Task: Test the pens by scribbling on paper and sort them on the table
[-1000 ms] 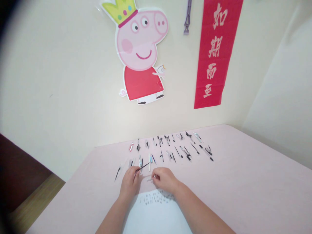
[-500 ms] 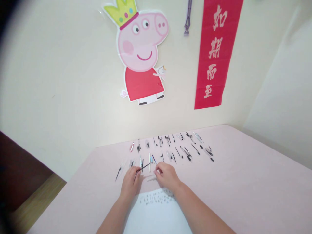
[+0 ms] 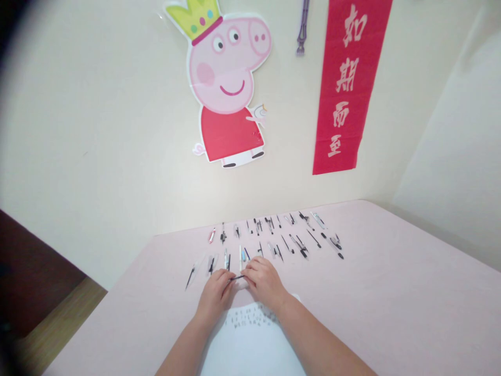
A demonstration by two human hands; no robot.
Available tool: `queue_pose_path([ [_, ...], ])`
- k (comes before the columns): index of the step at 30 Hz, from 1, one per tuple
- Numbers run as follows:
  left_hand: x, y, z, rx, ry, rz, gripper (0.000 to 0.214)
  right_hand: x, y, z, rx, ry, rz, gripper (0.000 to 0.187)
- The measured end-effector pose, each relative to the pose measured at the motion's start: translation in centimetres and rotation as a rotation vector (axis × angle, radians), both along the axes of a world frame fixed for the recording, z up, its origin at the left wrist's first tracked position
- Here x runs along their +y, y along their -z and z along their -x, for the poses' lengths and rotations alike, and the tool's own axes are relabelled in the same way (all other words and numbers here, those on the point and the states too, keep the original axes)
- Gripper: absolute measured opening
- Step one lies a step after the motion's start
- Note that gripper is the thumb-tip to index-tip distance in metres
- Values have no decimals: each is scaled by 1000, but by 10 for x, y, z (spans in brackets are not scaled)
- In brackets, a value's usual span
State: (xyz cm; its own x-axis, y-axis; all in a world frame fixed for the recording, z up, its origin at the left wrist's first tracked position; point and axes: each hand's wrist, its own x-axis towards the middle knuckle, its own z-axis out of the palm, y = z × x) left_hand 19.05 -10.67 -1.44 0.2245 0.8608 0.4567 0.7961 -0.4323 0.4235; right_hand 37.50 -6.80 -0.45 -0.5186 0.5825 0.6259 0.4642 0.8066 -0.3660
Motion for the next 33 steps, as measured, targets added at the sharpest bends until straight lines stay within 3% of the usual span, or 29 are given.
queue_pose_path([
  [10,5,3,14,59,-64,-66,13,11,1,-12,-156,36,-24,15],
  [19,7,2,28,31,-201,-105,13,17,8,-20,-218,57,82,10],
  [23,7,2,28,-23,-261,-118,16,15,10,-20,-218,-9,99,14],
  [28,6,1,24,-97,-245,-86,20,6,6,-13,-239,-140,70,16],
  [33,3,-1,19,-130,-208,-34,22,2,5,-7,-246,-147,35,11],
])
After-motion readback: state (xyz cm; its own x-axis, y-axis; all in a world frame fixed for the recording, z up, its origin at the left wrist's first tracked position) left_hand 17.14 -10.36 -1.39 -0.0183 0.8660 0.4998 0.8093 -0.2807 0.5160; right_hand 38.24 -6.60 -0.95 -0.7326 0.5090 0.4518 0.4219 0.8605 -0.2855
